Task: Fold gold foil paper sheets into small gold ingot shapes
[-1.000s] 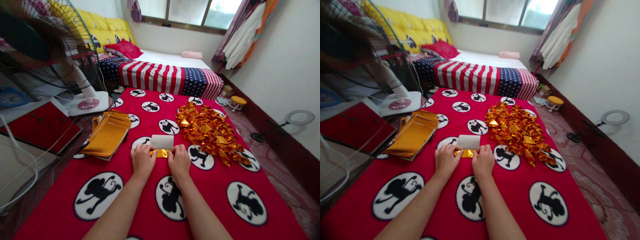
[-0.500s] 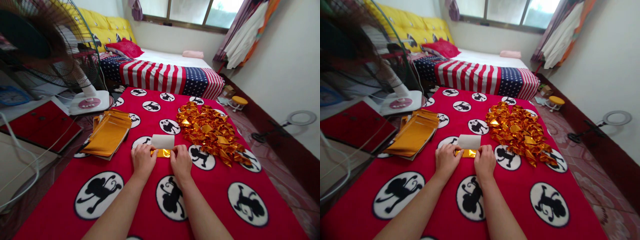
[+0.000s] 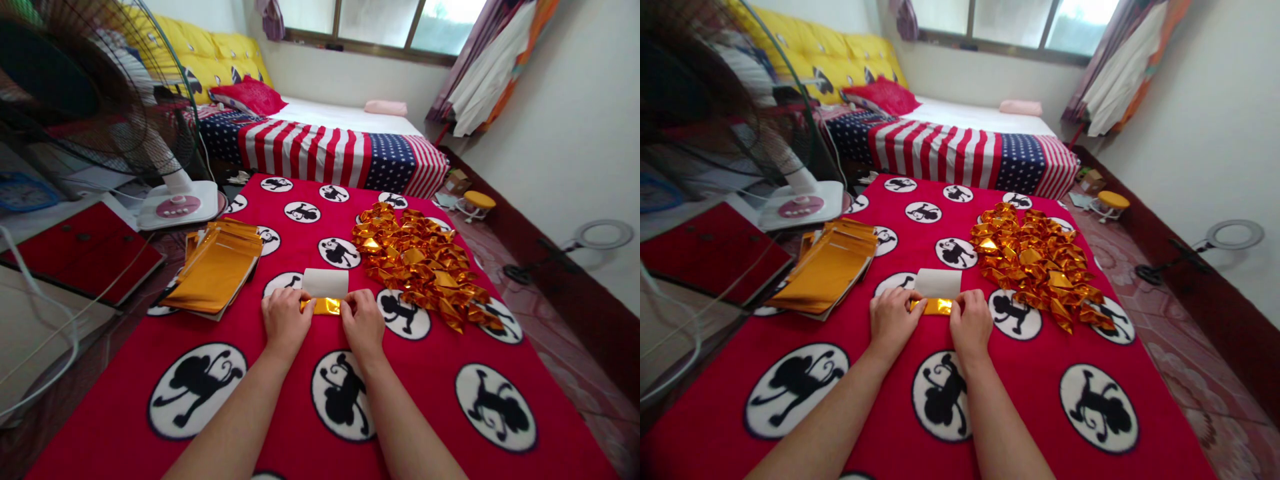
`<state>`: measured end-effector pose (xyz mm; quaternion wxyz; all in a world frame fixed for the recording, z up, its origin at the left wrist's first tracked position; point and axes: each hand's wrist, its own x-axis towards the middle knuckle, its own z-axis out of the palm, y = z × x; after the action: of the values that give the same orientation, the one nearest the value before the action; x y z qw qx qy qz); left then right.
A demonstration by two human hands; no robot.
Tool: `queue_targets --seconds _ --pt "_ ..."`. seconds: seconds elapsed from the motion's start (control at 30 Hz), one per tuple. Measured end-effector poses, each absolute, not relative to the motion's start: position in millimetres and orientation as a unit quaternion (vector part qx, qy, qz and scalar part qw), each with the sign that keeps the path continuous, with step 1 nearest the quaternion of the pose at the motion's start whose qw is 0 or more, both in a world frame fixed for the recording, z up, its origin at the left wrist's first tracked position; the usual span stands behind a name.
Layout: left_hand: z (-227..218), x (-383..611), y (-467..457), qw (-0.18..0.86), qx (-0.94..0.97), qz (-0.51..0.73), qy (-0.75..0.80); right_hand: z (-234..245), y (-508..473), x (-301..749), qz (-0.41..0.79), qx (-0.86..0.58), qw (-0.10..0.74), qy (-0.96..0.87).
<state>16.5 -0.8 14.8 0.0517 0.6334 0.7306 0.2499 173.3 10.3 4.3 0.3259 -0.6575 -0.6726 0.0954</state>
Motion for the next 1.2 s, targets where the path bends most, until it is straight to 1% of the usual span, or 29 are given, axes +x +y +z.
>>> queue_targets --seconds 1.2 --pt "12.4 14.3 1.2 0.052 0.634 0.268 0.724 1.3 12.2 178.6 0.139 -0.633 0.363 -0.669"
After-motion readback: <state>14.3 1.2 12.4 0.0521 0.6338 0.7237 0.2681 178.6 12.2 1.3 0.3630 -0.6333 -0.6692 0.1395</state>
